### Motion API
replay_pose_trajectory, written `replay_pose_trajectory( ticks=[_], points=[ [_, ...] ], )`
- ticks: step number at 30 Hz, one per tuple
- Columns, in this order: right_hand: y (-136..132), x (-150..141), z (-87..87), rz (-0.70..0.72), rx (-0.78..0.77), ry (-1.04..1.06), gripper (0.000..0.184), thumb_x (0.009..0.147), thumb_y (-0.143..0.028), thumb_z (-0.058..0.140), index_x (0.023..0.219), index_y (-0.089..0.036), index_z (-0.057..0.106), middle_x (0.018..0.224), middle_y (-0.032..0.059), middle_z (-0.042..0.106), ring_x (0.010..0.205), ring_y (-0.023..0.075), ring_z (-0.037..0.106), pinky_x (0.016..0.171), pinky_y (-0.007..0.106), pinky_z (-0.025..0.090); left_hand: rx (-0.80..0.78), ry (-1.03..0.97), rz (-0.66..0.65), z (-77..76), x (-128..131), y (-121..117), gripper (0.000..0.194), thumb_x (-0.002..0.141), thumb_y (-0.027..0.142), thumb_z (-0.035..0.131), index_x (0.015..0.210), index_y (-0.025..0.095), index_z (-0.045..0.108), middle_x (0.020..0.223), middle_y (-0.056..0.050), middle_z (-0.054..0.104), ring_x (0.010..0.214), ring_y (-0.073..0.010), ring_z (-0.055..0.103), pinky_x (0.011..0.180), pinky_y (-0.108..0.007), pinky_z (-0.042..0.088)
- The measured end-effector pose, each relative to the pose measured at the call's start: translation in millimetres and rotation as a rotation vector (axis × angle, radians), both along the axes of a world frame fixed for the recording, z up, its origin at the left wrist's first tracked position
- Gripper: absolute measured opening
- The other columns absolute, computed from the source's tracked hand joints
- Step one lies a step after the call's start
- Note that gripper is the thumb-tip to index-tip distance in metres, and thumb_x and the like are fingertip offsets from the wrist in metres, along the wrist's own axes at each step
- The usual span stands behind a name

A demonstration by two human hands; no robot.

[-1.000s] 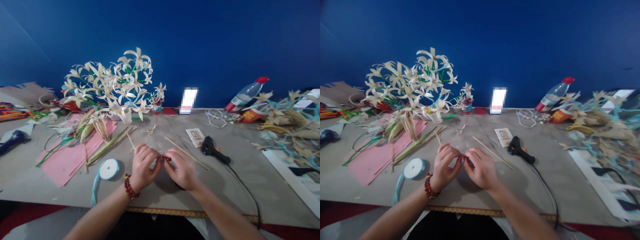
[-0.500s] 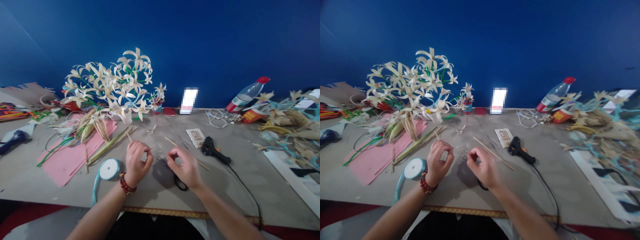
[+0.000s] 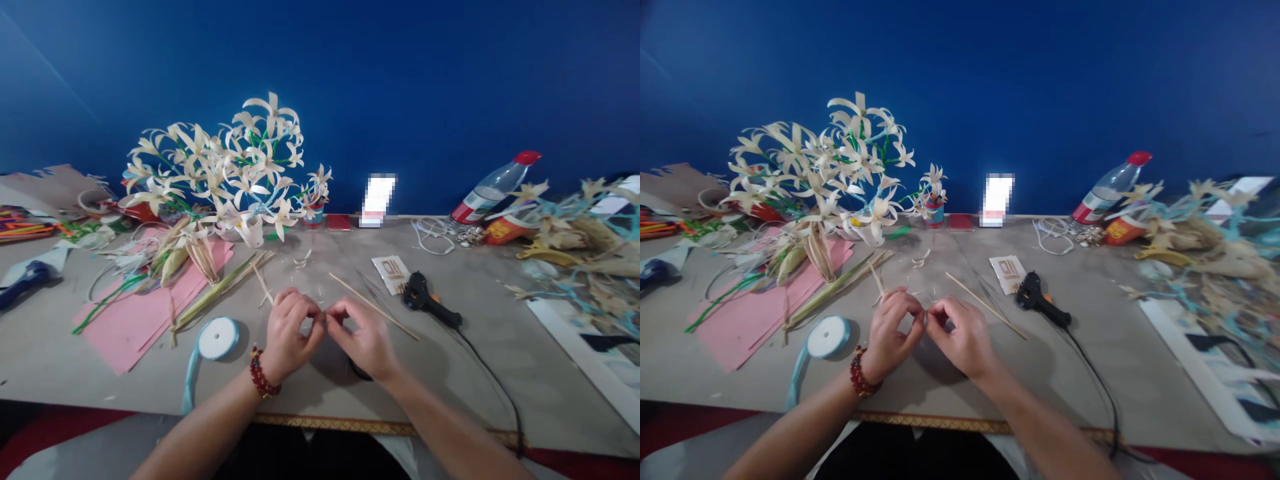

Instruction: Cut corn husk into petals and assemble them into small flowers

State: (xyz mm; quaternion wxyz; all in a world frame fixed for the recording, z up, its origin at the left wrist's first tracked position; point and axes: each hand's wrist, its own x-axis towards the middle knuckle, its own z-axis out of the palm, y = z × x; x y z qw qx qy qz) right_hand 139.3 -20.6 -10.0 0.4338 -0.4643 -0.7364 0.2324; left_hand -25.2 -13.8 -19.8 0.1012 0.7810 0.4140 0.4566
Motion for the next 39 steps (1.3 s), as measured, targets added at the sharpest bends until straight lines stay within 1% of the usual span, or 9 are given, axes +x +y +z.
replay_pose_trajectory(
  ticks=[7, 10, 15, 19, 22, 25, 28, 31, 39],
  points=[
    [5, 11, 2.7, -0.124, 0.113, 0.037, 0.01, 0.087, -0.015, 0.056, 0.08, -0.021, 0.06, 0.074, -0.0001, 0.063, 0.069, 0.015, 0.059, 0.069, 0.027, 0.047, -0.088, -0.166, 0.093, -0.3, -13, 5, 0.01, 0.085, 0.012, 0.052, 0.078, 0.018, 0.054, 0.077, -0.003, 0.058, 0.079, -0.0182, 0.054, 0.081, -0.034, 0.043],
    [6, 12, 1.2, -0.034, 0.173, 0.017, 0.012, 0.088, -0.012, 0.056, 0.091, -0.022, 0.062, 0.086, 0.0022, 0.067, 0.08, 0.0163, 0.063, 0.076, 0.029, 0.049, -0.329, -0.28, -0.05, 0.0, -10, 5, 0.013, 0.091, 0.02, 0.051, 0.081, 0.017, 0.058, 0.078, -0.003, 0.059, 0.077, -0.0171, 0.054, 0.075, -0.03, 0.041],
    [7, 12, -1.2, 0.052, 0.249, 0.012, 0.02, 0.088, -0.009, 0.057, 0.1, -0.023, 0.063, 0.094, 0.0034, 0.069, 0.09, 0.0176, 0.064, 0.083, 0.031, 0.05, -0.817, -0.696, -0.454, -3.4, -3, 6, 0.022, 0.095, 0.03, 0.05, 0.083, 0.015, 0.061, 0.076, -0.003, 0.058, 0.076, -0.0154, 0.053, 0.076, -0.028, 0.042],
    [7, 13, -2.8, 0.116, 0.271, 0.015, 0.021, 0.088, -0.009, 0.056, 0.1, -0.025, 0.063, 0.094, 0.0032, 0.07, 0.091, 0.0186, 0.065, 0.083, 0.033, 0.051, -0.946, -0.853, -0.546, -7.8, -3, 7, 0.011, 0.088, 0.025, 0.064, 0.086, 0.014, 0.062, 0.078, -0.003, 0.06, 0.075, -0.0132, 0.054, 0.075, -0.026, 0.042],
    [8, 13, -3.9, 0.097, 0.215, 0.045, 0.027, 0.088, -0.011, 0.057, 0.11, -0.026, 0.062, 0.105, 0.0046, 0.069, 0.099, 0.0206, 0.064, 0.091, 0.036, 0.049, -0.919, -0.837, -0.536, -9.0, -5, 6, 0.009, 0.087, 0.023, 0.065, 0.085, 0.015, 0.062, 0.078, -0.002, 0.06, 0.074, -0.012, 0.053, 0.072, -0.024, 0.042],
    [10, 13, -4.5, 0.047, 0.008, 0.199, 0.031, 0.089, -0.019, 0.058, 0.119, -0.025, 0.058, 0.117, 0.0076, 0.064, 0.1, 0.0212, 0.063, 0.091, 0.036, 0.05, -0.788, -0.753, -0.504, -8.7, -7, 6, 0.007, 0.088, 0.022, 0.064, 0.085, 0.016, 0.064, 0.081, -0.003, 0.059, 0.076, -0.0124, 0.054, 0.071, -0.025, 0.043],
    [13, 14, -5.0, 0.115, -0.303, 0.405, 0.015, 0.093, -0.029, 0.054, 0.1, -0.021, 0.064, 0.099, 0.0057, 0.065, 0.088, 0.019, 0.064, 0.083, 0.032, 0.052, -0.552, -0.61, -0.461, -8.0, -7, 7, 0.003, 0.087, 0.019, 0.064, 0.087, 0.017, 0.066, 0.085, -0.004, 0.062, 0.082, -0.0151, 0.057, 0.077, -0.028, 0.045],
    [14, 15, -6.0, 0.228, -0.496, 0.584, 0.02, 0.093, -0.035, 0.053, 0.087, -0.02, 0.065, 0.088, 0.0035, 0.063, 0.081, 0.0171, 0.061, 0.079, 0.03, 0.051, -0.376, -0.478, -0.415, -6.3, -6, 8, 0.005, 0.087, 0.016, 0.063, 0.089, 0.018, 0.068, 0.084, -0.006, 0.065, 0.083, -0.0166, 0.06, 0.078, -0.031, 0.047],
    [13, 11, -5.7, 0.196, -0.338, 0.549, 0.016, 0.083, -0.034, 0.067, 0.078, -0.02, 0.061, 0.08, 0.0011, 0.059, 0.074, 0.0147, 0.057, 0.068, 0.026, 0.049, -0.354, -0.335, -0.302, -3.7, -5, 7, 0.01, 0.089, 0.02, 0.06, 0.096, 0.018, 0.066, 0.085, -0.005, 0.065, 0.08, -0.0163, 0.061, 0.077, -0.03, 0.049]
  ],
)
